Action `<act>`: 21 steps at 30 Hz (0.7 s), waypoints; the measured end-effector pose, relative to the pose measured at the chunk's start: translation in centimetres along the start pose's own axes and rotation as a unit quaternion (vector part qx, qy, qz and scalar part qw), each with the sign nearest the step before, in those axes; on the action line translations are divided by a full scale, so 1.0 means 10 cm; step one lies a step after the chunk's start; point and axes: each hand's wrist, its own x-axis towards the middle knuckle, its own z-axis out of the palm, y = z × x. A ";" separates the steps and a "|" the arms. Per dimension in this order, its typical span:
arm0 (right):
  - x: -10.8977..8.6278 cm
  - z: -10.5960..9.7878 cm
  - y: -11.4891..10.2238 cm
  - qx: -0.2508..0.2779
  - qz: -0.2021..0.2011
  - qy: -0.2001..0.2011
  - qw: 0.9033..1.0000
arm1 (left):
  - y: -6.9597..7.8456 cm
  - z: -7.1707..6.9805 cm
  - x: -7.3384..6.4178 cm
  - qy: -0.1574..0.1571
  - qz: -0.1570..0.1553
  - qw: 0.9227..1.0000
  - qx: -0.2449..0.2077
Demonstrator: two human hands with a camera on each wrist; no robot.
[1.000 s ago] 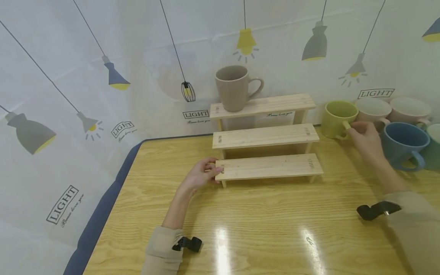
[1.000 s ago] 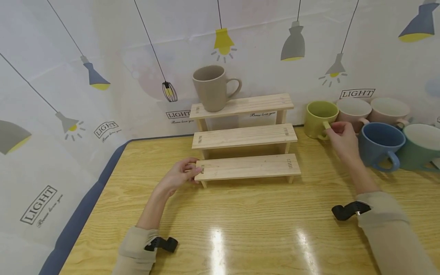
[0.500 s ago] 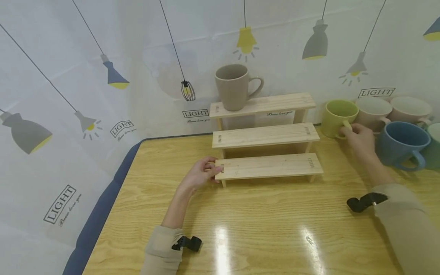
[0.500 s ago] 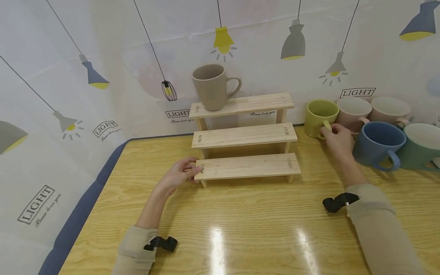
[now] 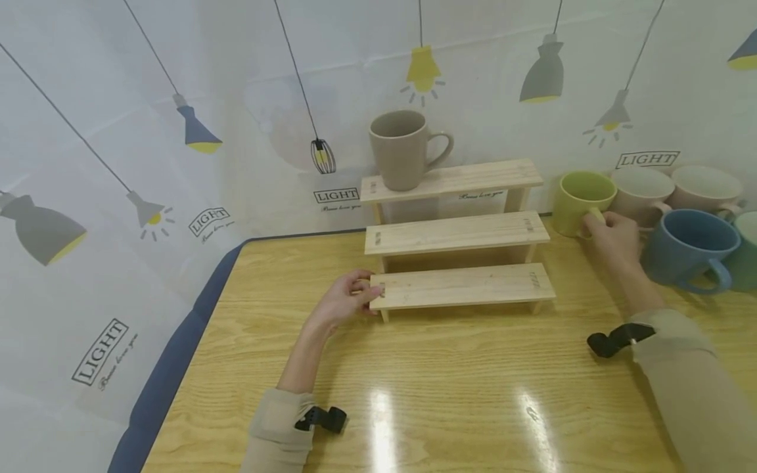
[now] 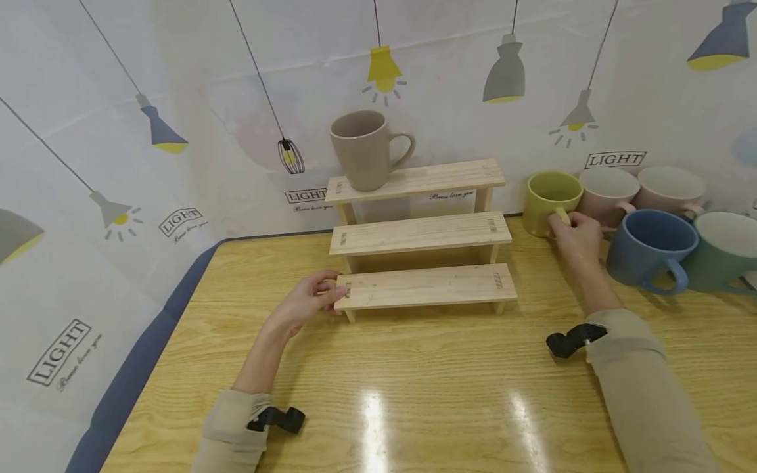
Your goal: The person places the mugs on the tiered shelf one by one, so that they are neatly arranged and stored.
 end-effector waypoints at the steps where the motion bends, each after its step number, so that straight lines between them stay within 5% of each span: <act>1: 0.01 0.01 0.01 0.002 0.000 0.002 1.000 | 0.00 0.00 0.00 -0.002 0.000 1.000 0.001; 9: 0.03 0.04 0.00 0.071 0.020 0.009 0.997 | 0.00 0.00 0.01 -0.002 0.007 1.000 0.001; 16: 0.04 0.07 -0.05 0.238 0.078 0.039 0.967 | -0.01 0.01 0.02 -0.002 0.009 1.000 0.000; 21: 0.07 0.03 -0.06 0.196 0.081 0.069 0.975 | 0.00 0.02 0.01 0.000 0.008 1.000 -0.008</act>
